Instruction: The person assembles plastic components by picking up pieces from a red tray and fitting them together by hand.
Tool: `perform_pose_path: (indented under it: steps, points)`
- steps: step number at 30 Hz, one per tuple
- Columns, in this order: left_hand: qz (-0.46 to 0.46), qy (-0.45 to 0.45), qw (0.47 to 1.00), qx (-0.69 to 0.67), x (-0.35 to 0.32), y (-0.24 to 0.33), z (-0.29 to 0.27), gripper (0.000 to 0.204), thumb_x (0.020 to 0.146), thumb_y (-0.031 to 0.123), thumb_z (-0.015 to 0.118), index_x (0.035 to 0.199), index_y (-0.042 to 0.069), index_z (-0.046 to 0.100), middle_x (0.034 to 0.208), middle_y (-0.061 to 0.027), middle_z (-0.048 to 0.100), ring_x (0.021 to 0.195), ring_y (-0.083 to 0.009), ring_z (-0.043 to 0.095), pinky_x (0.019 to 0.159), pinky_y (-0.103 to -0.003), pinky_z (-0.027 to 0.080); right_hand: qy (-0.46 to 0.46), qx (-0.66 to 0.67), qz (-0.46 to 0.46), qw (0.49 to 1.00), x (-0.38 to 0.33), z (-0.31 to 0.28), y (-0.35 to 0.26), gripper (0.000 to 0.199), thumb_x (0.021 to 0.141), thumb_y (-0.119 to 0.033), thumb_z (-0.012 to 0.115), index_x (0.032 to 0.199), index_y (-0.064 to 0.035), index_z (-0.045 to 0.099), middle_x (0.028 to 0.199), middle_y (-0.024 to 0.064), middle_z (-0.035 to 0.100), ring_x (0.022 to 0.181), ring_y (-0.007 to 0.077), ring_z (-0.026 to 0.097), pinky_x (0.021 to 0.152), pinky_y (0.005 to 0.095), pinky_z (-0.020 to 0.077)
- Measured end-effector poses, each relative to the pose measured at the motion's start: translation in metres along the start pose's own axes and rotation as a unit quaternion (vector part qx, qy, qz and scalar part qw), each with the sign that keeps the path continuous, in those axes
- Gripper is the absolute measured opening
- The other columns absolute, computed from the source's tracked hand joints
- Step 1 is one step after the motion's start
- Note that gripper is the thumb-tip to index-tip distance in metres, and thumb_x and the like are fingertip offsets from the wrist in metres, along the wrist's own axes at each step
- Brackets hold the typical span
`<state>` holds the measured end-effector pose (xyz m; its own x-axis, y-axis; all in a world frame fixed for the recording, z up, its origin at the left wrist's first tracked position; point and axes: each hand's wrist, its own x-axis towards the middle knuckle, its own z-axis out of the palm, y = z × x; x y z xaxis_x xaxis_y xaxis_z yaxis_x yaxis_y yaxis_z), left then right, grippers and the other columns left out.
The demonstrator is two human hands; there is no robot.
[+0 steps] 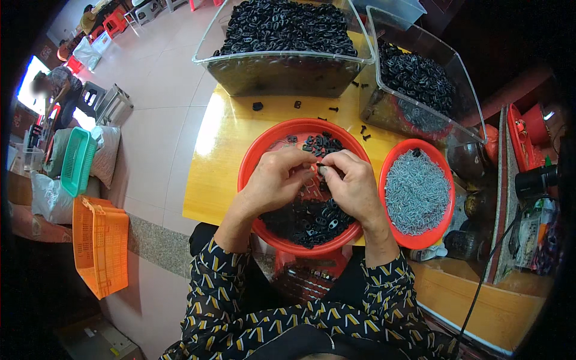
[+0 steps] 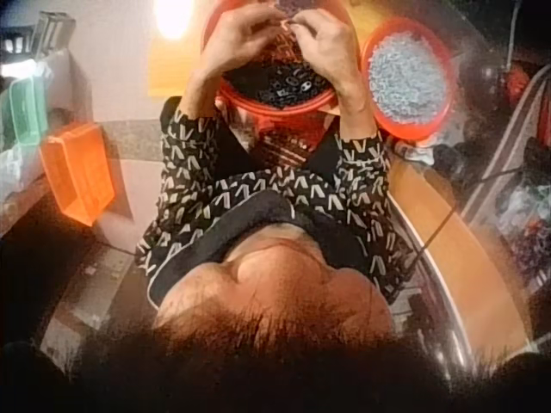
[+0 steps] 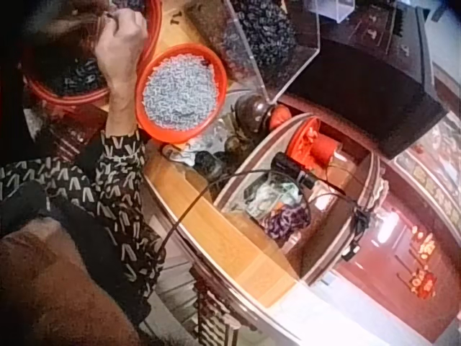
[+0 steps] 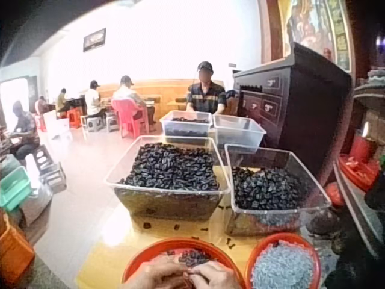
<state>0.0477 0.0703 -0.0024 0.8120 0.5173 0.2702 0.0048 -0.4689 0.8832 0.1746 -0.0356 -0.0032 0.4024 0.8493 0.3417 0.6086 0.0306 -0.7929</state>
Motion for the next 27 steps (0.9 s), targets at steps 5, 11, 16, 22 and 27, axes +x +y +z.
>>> perform_pose_path:
  steps: [5, 11, 16, 22, 27]
  points:
    - [-0.058, 0.004, 0.998, -0.039, -0.001, 0.001, 0.001, 0.016, 0.068, -0.001, 0.058, 0.084, -0.001, 0.059, 0.073, -0.0155, 0.058, 0.068, -0.0248, 0.059, 0.06, -0.03, 0.046, -0.01, -0.003, -0.022, 1.0, -0.002, 0.004, -0.004, 0.007, 0.069, -0.002, 0.057, 0.076, 0.0007, 0.057, 0.073, 0.0155, 0.056, 0.071, 0.0303, 0.056, 0.063, 0.0358, 0.0442]
    - [-0.008, 0.083, 0.987, 0.138, 0.002, -0.009, -0.02, 0.012, 0.067, -0.002, 0.057, 0.079, -0.001, 0.058, 0.074, -0.0165, 0.057, 0.071, -0.0317, 0.056, 0.062, -0.035, 0.045, 0.035, 0.021, 0.031, 0.999, -0.002, 0.001, 0.003, 0.007, 0.07, -0.002, 0.058, 0.077, 0.0013, 0.057, 0.073, 0.0163, 0.057, 0.068, 0.0302, 0.057, 0.061, 0.0343, 0.0448]
    - [0.084, 0.044, 0.969, 0.228, 0.004, -0.02, -0.012, 0.012, 0.062, 0.002, 0.061, 0.073, 0.0, 0.056, 0.071, -0.0158, 0.054, 0.069, -0.0321, 0.054, 0.061, -0.038, 0.045, 0.042, 0.026, 0.044, 0.998, -0.004, 0.002, 0.003, 0.008, 0.071, -0.002, 0.058, 0.078, 0.0013, 0.056, 0.073, 0.0165, 0.057, 0.067, 0.0299, 0.057, 0.059, 0.0341, 0.0448]
    - [0.073, 0.023, 0.955, 0.287, 0.007, -0.022, 0.0, 0.005, 0.065, 0.001, 0.058, 0.069, -0.001, 0.056, 0.067, -0.0164, 0.053, 0.064, -0.0328, 0.054, 0.057, -0.039, 0.043, 0.047, 0.011, 0.067, 0.997, -0.005, 0.003, 0.004, 0.01, 0.071, -0.002, 0.059, 0.08, 0.0009, 0.056, 0.073, 0.0162, 0.058, 0.064, 0.0288, 0.058, 0.056, 0.0334, 0.0449]
    - [0.046, -0.014, 0.938, 0.345, 0.004, -0.02, 0.0, 0.015, 0.062, 0.005, 0.062, 0.073, 0.0, 0.054, 0.07, -0.0174, 0.052, 0.068, -0.0325, 0.054, 0.059, -0.039, 0.044, 0.055, 0.018, 0.045, 0.997, -0.005, 0.005, 0.005, 0.008, 0.071, -0.002, 0.059, 0.078, 0.0014, 0.056, 0.073, 0.0162, 0.058, 0.063, 0.0262, 0.059, 0.056, 0.031, 0.0454]
